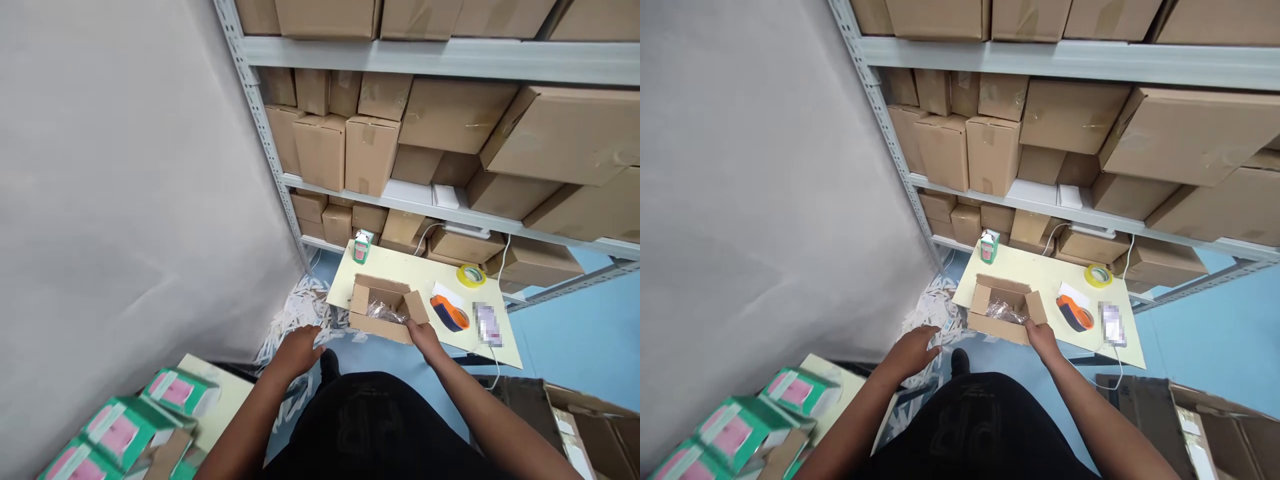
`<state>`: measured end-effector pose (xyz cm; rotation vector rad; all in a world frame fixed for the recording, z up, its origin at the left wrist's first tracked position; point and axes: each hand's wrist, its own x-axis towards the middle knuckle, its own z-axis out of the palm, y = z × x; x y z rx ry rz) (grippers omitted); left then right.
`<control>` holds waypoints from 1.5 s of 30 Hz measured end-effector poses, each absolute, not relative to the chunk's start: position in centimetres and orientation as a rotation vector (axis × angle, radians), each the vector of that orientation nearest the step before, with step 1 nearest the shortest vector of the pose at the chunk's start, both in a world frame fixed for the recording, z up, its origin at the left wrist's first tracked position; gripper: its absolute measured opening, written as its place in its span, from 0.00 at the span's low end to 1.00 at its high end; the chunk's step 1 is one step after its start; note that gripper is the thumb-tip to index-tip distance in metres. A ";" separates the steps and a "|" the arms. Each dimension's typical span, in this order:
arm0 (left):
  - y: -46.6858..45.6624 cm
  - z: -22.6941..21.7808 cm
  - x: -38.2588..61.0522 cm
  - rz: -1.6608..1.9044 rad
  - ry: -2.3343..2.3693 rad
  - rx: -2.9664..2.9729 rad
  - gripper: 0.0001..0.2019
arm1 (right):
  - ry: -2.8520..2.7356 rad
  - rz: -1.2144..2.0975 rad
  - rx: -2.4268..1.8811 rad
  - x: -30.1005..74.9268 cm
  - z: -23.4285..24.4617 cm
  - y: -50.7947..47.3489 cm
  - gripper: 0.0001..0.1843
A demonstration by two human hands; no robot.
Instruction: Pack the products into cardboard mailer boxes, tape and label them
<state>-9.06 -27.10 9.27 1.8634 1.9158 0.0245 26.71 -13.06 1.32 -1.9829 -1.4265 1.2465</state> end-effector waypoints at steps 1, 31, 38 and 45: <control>-25.7 8.8 -9.9 0.010 1.893 1.873 0.22 | -1.388 1.227 -1.997 26.5 0.8 -11.9 0.28; 16.4 6.4 -1.4 -0.128 2.198 1.704 0.46 | -0.925 1.368 -1.991 30.8 -2.7 -7.2 0.34; 18.2 4.7 -3.7 0.069 2.221 1.732 0.28 | -0.993 1.165 -2.104 34.6 -1.2 -10.2 0.24; 13.8 10.1 -11.1 0.827 2.098 1.535 0.29 | -1.048 1.291 -1.846 29.8 3.6 -7.3 0.22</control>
